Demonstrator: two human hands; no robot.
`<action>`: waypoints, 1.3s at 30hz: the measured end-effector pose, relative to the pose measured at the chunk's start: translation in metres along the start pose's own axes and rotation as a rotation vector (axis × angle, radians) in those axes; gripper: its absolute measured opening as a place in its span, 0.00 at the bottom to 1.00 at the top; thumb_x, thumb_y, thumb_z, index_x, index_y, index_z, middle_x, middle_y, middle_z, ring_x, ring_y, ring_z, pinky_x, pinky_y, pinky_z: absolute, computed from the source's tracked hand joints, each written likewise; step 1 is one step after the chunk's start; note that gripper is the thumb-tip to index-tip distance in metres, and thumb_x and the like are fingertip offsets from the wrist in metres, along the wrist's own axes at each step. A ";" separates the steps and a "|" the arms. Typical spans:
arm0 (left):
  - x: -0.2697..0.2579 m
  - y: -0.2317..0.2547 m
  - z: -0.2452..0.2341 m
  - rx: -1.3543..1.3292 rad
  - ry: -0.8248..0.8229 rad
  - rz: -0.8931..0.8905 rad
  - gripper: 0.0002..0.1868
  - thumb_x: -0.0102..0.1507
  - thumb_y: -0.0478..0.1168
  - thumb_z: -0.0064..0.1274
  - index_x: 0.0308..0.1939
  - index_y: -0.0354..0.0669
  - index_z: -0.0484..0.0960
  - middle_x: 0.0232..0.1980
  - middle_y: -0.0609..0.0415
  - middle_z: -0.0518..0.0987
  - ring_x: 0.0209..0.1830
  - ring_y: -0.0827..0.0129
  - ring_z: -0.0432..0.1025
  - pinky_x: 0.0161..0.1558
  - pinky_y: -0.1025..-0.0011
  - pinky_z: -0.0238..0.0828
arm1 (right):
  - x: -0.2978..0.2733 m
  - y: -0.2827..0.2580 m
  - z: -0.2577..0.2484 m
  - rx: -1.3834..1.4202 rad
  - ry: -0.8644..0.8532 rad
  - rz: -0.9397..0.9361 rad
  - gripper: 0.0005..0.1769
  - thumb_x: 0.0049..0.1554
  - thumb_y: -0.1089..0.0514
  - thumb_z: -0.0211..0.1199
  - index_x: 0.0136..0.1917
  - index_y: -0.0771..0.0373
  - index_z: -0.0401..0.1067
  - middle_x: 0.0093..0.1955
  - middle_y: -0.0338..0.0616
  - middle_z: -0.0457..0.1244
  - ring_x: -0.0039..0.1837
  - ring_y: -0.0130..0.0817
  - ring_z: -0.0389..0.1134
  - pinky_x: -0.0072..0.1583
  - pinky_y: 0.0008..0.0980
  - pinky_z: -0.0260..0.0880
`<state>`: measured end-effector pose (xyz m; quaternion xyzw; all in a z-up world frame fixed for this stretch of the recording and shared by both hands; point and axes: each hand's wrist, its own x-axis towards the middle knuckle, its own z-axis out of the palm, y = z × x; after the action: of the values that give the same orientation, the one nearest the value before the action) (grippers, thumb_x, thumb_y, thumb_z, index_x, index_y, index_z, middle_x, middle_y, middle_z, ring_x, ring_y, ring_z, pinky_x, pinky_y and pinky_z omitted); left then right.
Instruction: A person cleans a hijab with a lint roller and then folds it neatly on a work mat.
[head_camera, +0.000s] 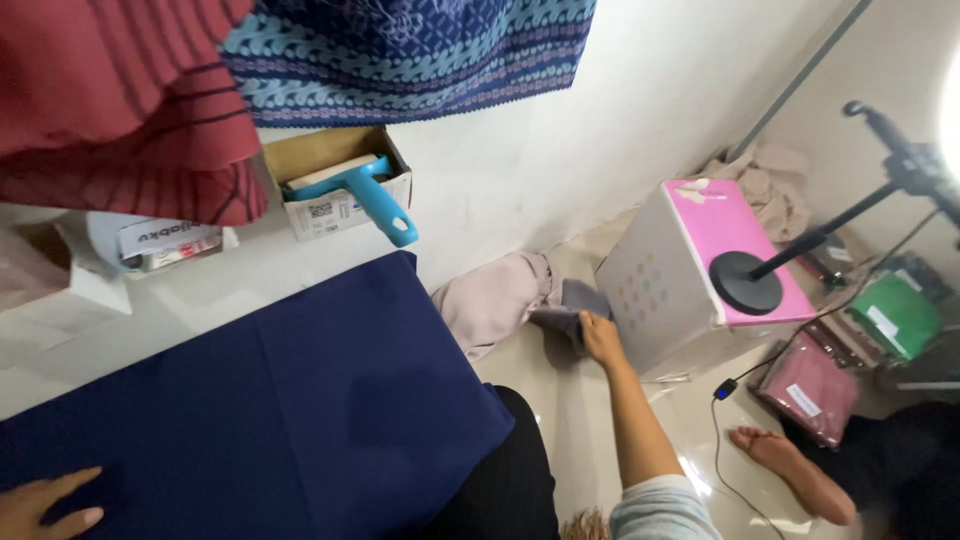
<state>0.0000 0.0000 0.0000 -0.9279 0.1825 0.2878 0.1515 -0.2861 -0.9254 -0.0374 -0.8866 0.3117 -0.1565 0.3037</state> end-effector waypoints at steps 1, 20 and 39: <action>-0.002 0.004 -0.006 -0.008 0.011 0.002 0.47 0.56 0.80 0.52 0.75 0.80 0.57 0.74 0.76 0.73 0.75 0.84 0.73 0.79 0.73 0.69 | 0.000 -0.019 -0.020 -0.004 0.009 -0.010 0.29 0.65 0.42 0.45 0.60 0.66 0.75 0.57 0.58 0.70 0.57 0.59 0.70 0.59 0.45 0.69; -0.273 0.183 -0.208 -0.183 0.043 0.371 0.34 0.69 0.62 0.44 0.75 0.52 0.66 0.73 0.42 0.71 0.75 0.45 0.63 0.75 0.51 0.58 | -0.179 -0.446 -0.176 1.235 -0.328 -0.231 0.13 0.68 0.49 0.56 0.59 0.57 0.72 0.41 0.43 0.67 0.38 0.31 0.72 0.39 0.27 0.74; -0.204 0.117 -0.131 -0.150 0.103 0.123 0.30 0.62 0.67 0.56 0.64 0.65 0.82 0.64 0.55 0.81 0.67 0.56 0.73 0.65 0.53 0.71 | -0.372 -0.455 0.001 0.299 -0.687 -1.002 0.33 0.39 0.54 0.85 0.56 0.64 0.80 0.37 0.44 0.66 0.41 0.43 0.71 0.49 0.40 0.74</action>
<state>-0.1439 -0.1036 0.2030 -0.9372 0.2243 0.2615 0.0540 -0.3591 -0.4011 0.2189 -0.8727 -0.2826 -0.0276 0.3972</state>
